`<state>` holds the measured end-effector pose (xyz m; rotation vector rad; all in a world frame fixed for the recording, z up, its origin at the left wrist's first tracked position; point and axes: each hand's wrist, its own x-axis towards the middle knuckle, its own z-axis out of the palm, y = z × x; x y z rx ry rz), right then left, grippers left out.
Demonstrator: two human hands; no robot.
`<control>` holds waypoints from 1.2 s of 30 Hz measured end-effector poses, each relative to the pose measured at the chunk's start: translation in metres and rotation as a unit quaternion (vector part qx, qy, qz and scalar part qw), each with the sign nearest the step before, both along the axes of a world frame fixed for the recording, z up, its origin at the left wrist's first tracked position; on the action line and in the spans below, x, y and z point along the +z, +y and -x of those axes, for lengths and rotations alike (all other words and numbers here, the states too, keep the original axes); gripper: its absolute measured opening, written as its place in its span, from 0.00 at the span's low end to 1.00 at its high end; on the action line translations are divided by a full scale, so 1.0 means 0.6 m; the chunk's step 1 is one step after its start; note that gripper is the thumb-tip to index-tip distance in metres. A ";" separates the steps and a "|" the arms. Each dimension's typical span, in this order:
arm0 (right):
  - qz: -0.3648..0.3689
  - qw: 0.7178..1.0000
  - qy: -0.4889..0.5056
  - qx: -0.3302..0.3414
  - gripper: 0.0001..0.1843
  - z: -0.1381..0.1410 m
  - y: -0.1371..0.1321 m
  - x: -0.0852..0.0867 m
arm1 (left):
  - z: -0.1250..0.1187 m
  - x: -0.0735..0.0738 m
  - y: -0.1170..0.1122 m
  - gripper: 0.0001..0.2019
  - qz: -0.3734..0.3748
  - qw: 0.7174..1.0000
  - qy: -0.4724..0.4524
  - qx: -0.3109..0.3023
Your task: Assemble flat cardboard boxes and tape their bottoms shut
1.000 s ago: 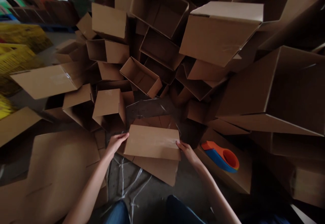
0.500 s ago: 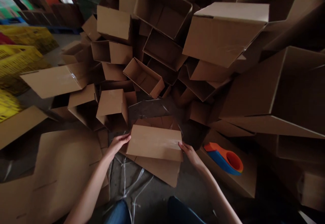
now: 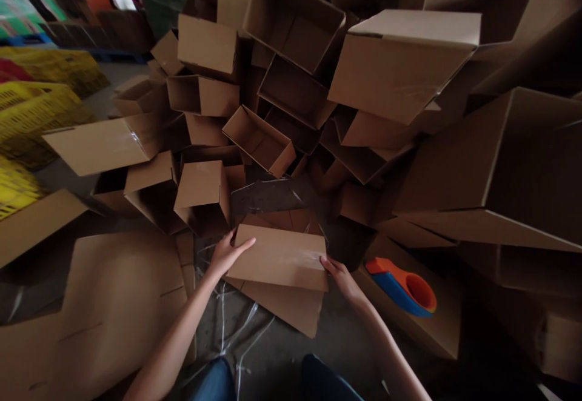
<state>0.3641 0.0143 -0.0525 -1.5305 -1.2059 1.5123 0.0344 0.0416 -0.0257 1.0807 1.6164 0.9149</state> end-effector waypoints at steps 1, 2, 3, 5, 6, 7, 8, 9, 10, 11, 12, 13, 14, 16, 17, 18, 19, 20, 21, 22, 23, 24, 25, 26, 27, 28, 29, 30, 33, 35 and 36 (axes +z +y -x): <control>0.001 1.000 0.000 -0.003 0.40 0.001 0.000 0.001 | -0.008 -0.001 0.001 0.30 0.003 1.000 0.026 0.001; 0.002 1.000 -0.001 -0.005 0.40 0.001 0.000 0.002 | -0.014 -0.002 0.001 0.29 0.003 0.999 0.046 0.004; 0.002 1.000 -0.001 -0.006 0.41 0.002 0.000 0.003 | -0.019 -0.004 0.001 0.28 0.001 0.998 0.057 0.005; 0.003 1.000 -0.005 -0.008 0.41 0.002 -0.001 0.004 | -0.024 -0.006 0.001 0.26 -0.004 0.998 0.057 0.001; 0.003 1.000 -0.006 -0.007 0.41 0.002 -0.001 0.003 | -0.024 -0.007 0.001 0.25 -0.004 0.999 0.052 -0.001; 0.001 1.000 -0.006 -0.004 0.41 0.001 -0.001 0.003 | -0.024 -0.007 0.001 0.25 -0.001 0.999 0.049 -0.002; -0.001 1.000 -0.006 -0.001 0.40 0.000 -0.001 0.002 | -0.022 -0.007 0.001 0.25 0.003 0.999 0.048 0.001; -0.003 1.000 -0.006 0.000 0.40 0.000 -0.001 0.002 | -0.019 -0.006 0.001 0.25 0.009 0.999 0.048 0.005; -0.003 1.000 -0.006 0.002 0.40 -0.001 -0.001 0.002 | -0.015 -0.005 0.002 0.25 0.016 0.999 0.046 0.004; -0.001 1.000 -0.007 0.002 0.40 -0.001 -0.001 0.002 | -0.010 -0.004 0.003 0.25 0.023 0.999 0.037 -0.001; 0.001 1.000 -0.007 0.001 0.41 -0.001 -0.002 0.003 | -0.004 -0.002 0.003 0.26 0.032 0.999 0.018 -0.009; 0.004 1.000 -0.006 0.000 0.41 -0.001 -0.002 0.005 | 0.002 0.001 0.003 0.27 0.040 0.999 -0.010 -0.022; 0.006 1.000 -0.004 -0.001 0.41 0.000 -0.002 0.006 | 0.008 0.003 0.004 0.29 0.047 0.997 -0.041 -0.036; 0.007 1.000 0.002 -0.003 0.41 0.002 -0.002 0.008 | 0.018 0.007 0.003 0.30 0.053 0.993 -0.092 -0.050; 0.007 1.000 0.004 -0.005 0.41 0.002 -0.003 0.008 | 0.021 0.008 0.004 0.31 0.054 0.992 -0.102 -0.049; 0.005 1.000 0.006 -0.007 0.42 0.003 -0.003 0.007 | 0.022 0.009 0.004 0.31 0.053 0.992 -0.105 -0.045; 0.001 1.000 0.007 -0.010 0.42 0.004 -0.003 0.005 | 0.022 0.008 0.004 0.31 0.050 0.993 -0.102 -0.039; -0.002 1.000 0.007 -0.012 0.42 0.004 -0.003 0.003 | 0.021 0.007 0.005 0.31 0.048 0.993 -0.098 -0.033; -0.003 1.000 0.007 -0.012 0.42 0.005 -0.004 0.000 | 0.020 0.005 0.005 0.31 0.046 0.994 -0.095 -0.028; -0.004 1.000 0.006 -0.012 0.42 0.005 -0.004 -0.002 | 0.019 0.003 0.006 0.32 0.042 0.994 -0.093 -0.024; -0.006 1.000 0.000 -0.014 0.43 0.006 -0.005 -0.004 | 0.017 0.001 0.006 0.32 0.037 0.995 -0.092 -0.020; -0.012 1.000 -0.016 -0.022 0.43 0.007 -0.007 -0.004 | 0.016 0.000 0.005 0.32 0.033 0.995 -0.091 -0.015; -0.027 0.998 -0.049 -0.037 0.44 0.010 -0.009 -0.003 | 0.016 -0.001 0.005 0.32 0.030 0.995 -0.092 -0.010; -0.055 0.992 -0.098 -0.054 0.44 0.014 -0.013 0.001 | 0.015 -0.001 0.003 0.32 0.029 0.995 -0.092 -0.006; -0.097 0.980 -0.159 -0.068 0.43 0.020 -0.018 0.008 | 0.015 -0.001 0.002 0.32 0.029 0.995 -0.091 -0.002; -0.149 0.961 -0.223 -0.072 0.41 0.029 -0.024 0.016 | 0.015 0.000 0.000 0.32 0.031 0.995 -0.090 0.002; -0.205 0.935 -0.281 -0.060 0.38 0.040 -0.031 0.026 | 0.015 0.000 -0.002 0.32 0.033 0.996 -0.088 0.007; -0.260 0.909 -0.325 -0.030 0.35 0.054 -0.040 0.036 | 0.015 0.001 -0.003 0.32 0.034 0.996 -0.086 0.010; -0.362 0.844 -0.375 0.123 0.34 0.106 -0.066 0.059 | 0.016 -0.003 -0.006 0.31 0.032 0.997 -0.074 0.009; -0.375 0.818 -0.388 0.199 0.41 0.138 -0.079 0.060 | 0.017 -0.009 -0.007 0.31 0.030 0.997 -0.070 0.003; -0.373 0.810 -0.395 0.221 0.44 0.150 -0.083 0.056 | 0.017 -0.012 -0.007 0.32 0.029 0.997 -0.070 0.001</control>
